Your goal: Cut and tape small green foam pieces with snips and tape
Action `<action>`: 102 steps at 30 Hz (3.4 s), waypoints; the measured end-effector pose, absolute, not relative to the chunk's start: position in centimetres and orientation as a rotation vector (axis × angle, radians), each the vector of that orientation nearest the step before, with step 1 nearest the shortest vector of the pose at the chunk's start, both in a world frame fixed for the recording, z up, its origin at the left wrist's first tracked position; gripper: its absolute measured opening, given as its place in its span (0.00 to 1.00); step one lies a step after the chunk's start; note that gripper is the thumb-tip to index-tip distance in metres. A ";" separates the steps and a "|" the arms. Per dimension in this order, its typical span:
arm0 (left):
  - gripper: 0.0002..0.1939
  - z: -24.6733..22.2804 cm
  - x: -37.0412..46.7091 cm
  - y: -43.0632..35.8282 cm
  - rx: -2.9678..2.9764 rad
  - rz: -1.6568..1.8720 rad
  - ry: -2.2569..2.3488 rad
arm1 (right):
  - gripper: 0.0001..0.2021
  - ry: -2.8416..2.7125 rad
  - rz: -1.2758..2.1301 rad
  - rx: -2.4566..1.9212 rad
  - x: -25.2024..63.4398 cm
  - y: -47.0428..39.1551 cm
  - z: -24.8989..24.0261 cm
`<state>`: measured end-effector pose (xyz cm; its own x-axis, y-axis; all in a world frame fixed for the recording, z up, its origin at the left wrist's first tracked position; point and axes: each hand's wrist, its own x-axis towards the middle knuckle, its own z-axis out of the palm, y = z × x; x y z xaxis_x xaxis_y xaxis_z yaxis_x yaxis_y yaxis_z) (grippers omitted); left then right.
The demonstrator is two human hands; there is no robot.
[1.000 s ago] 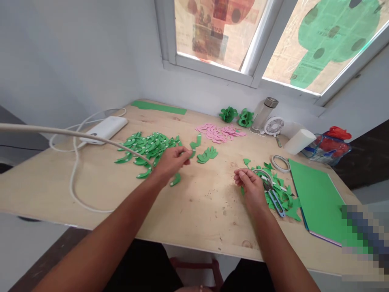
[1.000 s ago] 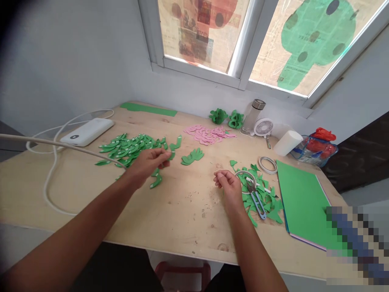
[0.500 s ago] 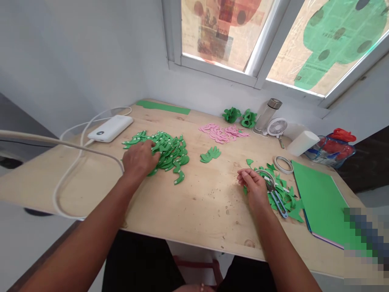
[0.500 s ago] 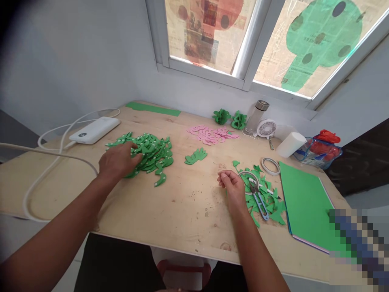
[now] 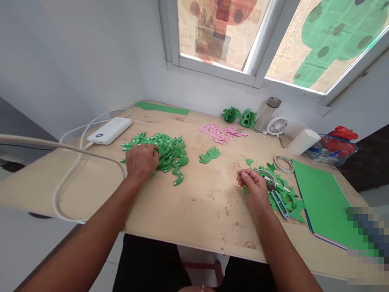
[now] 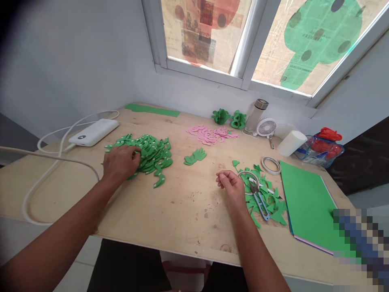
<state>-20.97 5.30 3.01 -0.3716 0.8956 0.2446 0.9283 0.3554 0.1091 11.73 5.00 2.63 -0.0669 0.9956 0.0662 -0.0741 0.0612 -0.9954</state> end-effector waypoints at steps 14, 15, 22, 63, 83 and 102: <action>0.15 3.8 -22.1 6.8 -1.659 -0.564 -2.713 | 0.10 -1.276 1.220 -1.123 11.3 5.0 3.1; 0.14 3.7 -22.1 6.8 -1.670 -0.547 -2.715 | 0.10 -1.274 1.214 -1.124 11.3 5.0 3.0; 0.16 2.1 -21.1 6.8 -1.632 -0.371 -2.493 | 0.10 -1.275 1.205 -1.121 11.4 5.2 2.7; 0.14 2.1 -8.2 9.6 -2.340 -0.316 -2.207 | 0.08 -1.225 1.182 -1.051 11.7 5.0 3.7; 0.10 2.2 -8.1 6.5 -2.549 -0.624 -2.176 | 0.07 -1.222 1.157 -1.093 11.6 5.1 3.7; 0.06 2.7 -9.0 6.7 -2.615 -1.821 -2.291 | 0.11 -1.165 1.143 -1.130 11.3 5.2 3.1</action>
